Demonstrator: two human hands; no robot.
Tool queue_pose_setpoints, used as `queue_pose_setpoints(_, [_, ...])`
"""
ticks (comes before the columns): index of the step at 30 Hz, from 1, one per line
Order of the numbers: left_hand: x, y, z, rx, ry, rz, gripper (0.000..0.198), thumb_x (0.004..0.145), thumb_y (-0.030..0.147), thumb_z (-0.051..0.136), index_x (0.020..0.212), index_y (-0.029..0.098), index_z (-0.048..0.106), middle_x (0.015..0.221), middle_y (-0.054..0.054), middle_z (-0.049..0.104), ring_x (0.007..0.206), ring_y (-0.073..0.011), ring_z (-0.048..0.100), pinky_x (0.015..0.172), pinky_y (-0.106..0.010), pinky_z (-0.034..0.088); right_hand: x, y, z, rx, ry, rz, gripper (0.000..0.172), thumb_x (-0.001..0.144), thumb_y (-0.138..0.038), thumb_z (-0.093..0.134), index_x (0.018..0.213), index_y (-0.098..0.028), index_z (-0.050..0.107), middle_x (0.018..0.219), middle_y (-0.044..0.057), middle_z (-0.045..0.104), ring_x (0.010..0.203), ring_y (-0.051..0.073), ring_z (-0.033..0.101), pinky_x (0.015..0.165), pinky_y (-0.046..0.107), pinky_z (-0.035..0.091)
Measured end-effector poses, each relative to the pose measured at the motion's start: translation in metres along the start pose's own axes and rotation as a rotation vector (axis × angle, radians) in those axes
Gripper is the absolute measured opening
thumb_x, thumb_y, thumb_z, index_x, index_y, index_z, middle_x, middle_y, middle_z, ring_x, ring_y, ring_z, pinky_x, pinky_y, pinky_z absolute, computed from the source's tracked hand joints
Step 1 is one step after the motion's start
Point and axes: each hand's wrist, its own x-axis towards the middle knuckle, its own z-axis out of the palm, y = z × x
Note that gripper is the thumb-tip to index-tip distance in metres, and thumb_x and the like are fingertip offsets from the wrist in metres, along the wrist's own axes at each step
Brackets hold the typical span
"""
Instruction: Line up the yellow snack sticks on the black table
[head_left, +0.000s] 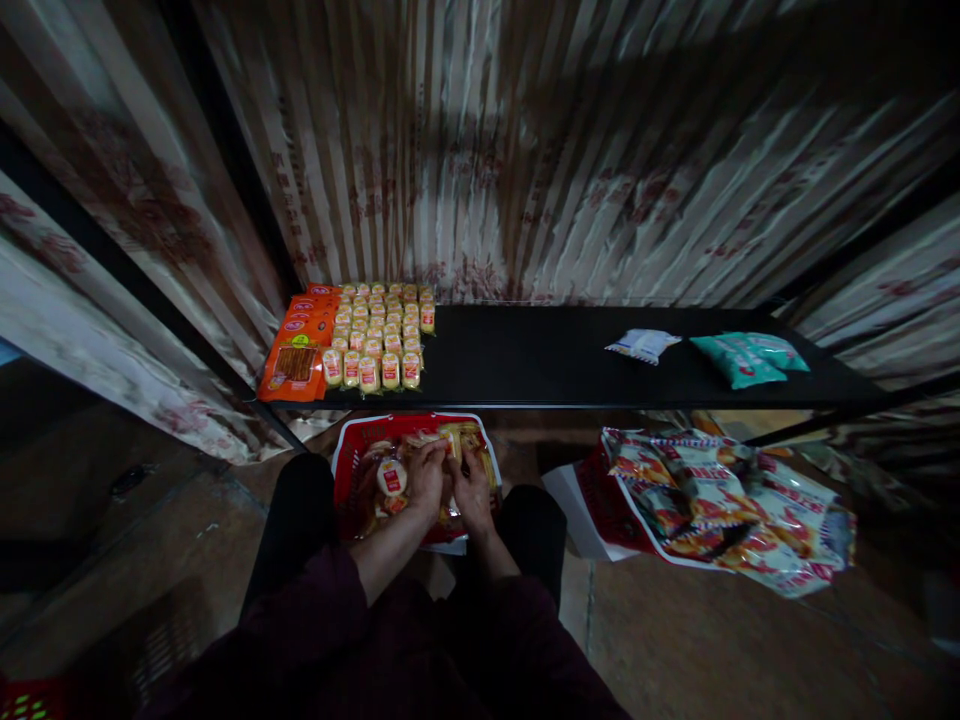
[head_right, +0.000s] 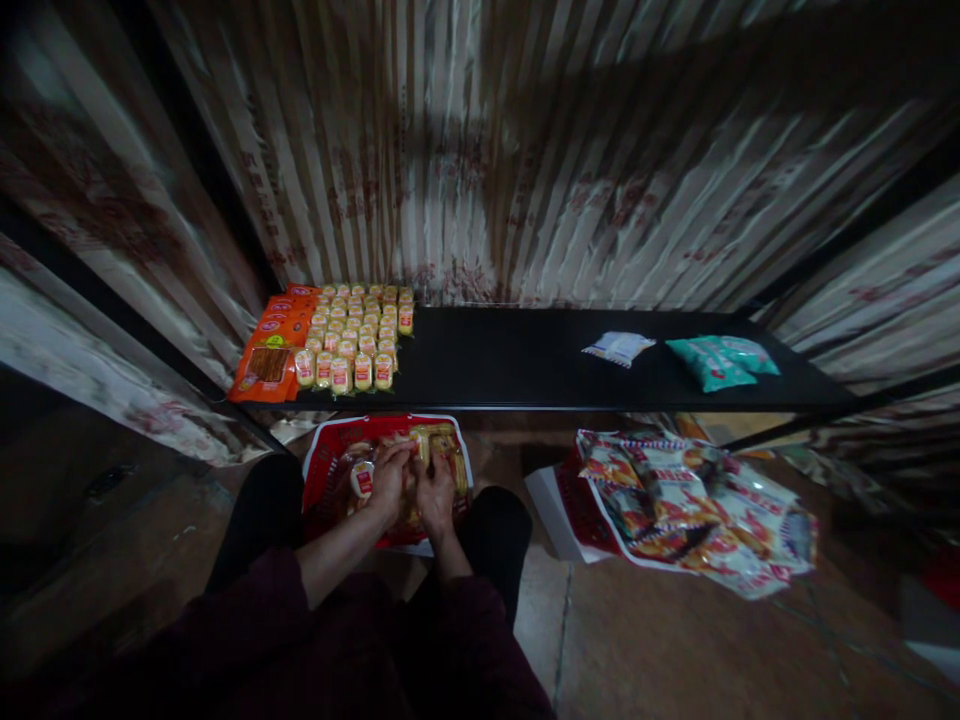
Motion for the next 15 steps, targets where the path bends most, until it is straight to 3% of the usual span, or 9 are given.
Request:
queue_pose_setpoints(6, [-0.005,0.008,0.008,0.049,-0.049,0.042,0.023,0.073,0.000,0.062,0.076,0.021,0.071,0.096,-0.003,0.068,0.108,-0.0187,0.057,0.107,-0.029,0.036,0.008,-0.009,-0.007,0.070,0.018,0.004,0.054,0.085,-0.052,0.053,0.125,-0.017,0.059,0.126,0.015,0.064,0.116,0.028,0.060,0.102,0.045,0.044])
queue_pose_setpoints(15, [-0.012,0.044,0.028,0.126,-0.138,0.199,0.031,0.073,-0.005,0.058,0.083,0.022,0.071,0.099,-0.004,0.067,0.105,-0.0199,0.057,0.108,-0.031,0.035,0.035,-0.047,-0.016,0.116,0.007,-0.041,0.044,0.086,-0.051,0.053,0.113,-0.018,0.062,0.110,0.011,0.070,0.101,0.024,0.066,0.093,0.039,0.049])
